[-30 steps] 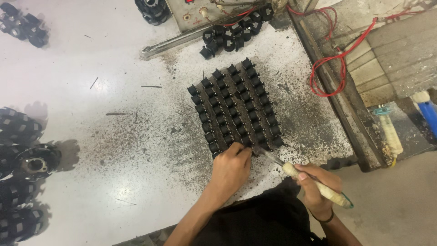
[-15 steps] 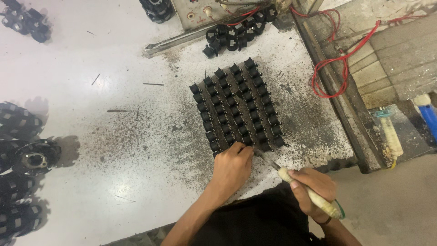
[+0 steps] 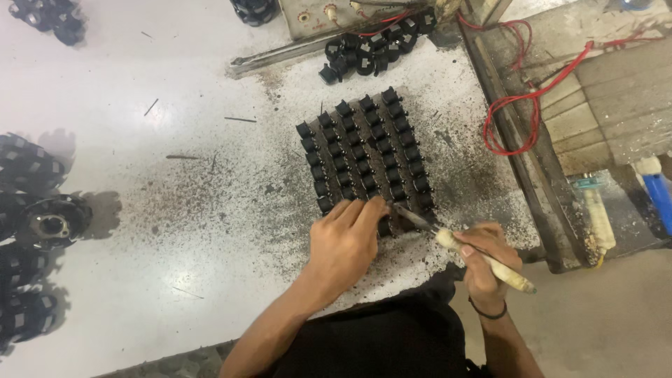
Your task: The person solders wire leads onto small black electronic components arranged in a grid on a workbench, using a soldering iron held in the right hand while the left hand steadies each component and wire. The person works through the components one at a time, applying the iron to each joint in sequence.
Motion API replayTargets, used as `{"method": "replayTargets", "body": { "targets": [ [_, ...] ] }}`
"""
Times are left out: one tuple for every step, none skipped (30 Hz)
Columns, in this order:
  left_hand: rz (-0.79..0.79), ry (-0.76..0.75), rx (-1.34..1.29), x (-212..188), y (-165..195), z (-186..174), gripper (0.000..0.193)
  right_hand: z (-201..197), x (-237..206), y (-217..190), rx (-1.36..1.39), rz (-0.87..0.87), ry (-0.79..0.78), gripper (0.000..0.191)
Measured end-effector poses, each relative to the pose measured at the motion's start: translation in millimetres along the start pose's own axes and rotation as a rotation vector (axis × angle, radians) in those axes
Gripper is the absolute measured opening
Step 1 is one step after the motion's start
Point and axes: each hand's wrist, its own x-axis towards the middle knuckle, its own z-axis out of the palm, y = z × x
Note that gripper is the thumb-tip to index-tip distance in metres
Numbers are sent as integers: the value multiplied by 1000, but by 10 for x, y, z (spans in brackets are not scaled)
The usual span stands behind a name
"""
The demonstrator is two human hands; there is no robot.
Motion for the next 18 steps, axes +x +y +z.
{"method": "replayTargets", "body": {
  "targets": [
    [-7, -1, 107, 19, -29, 130, 35, 19, 13, -3, -15, -14, -17, 24],
    [-46, -8, 102, 5, -68, 234, 34, 32, 27, -2, -20, -11, -17, 24],
    [-82, -17, 95, -30, -99, 329, 32, 36, 30, -7, -28, -7, -14, 25],
    [-121, -33, 84, -82, -127, 404, 31, 35, 24, -16, -38, 4, -11, 26],
    [-131, -48, 67, -133, -151, 458, 30, 34, 11, -26, -44, 27, -1, 26],
    [-145, -59, 51, -182, -167, 500, 29, 35, 1, -32, -49, 47, 3, 25],
    [-161, -64, 37, -223, -183, 525, 29, 38, -7, -34, -52, 64, 3, 25],
    [-165, -63, 29, -250, -196, 542, 27, 43, -13, -37, -71, 55, -7, 26],
    [-166, -61, 22, -261, -209, 554, 24, 51, -15, -36, -88, 45, -14, 26],
    [-165, -62, 14, -262, -221, 566, 22, 56, -14, -37, -107, 36, -18, 27],
    [-168, -95, 17, -252, -237, 578, 21, 60, -6, -34, -95, 36, -22, 27],
    [-171, -130, 19, -235, -257, 593, 19, 61, 4, -30, -86, 36, -26, 26],
    [-174, -165, 20, -217, -274, 608, 17, 61, 12, -29, -77, 38, -31, 26],
    [-149, -164, 21, -203, -287, 625, 18, 60, 18, -27, -11, 117, -21, 24],
    [-128, -159, 24, -193, -296, 642, 19, 59, 21, -25, 56, 195, -16, 21],
    [-108, -151, 29, -188, -302, 653, 20, 59, 24, -17, 124, 271, -13, 19],
    [-106, -149, 26, -188, -305, 656, 20, 61, 25, -7, 170, 285, -5, 20],
    [-101, -150, 22, -192, -300, 656, 20, 64, 19, 3, 215, 299, 6, 20]
  ]
}}
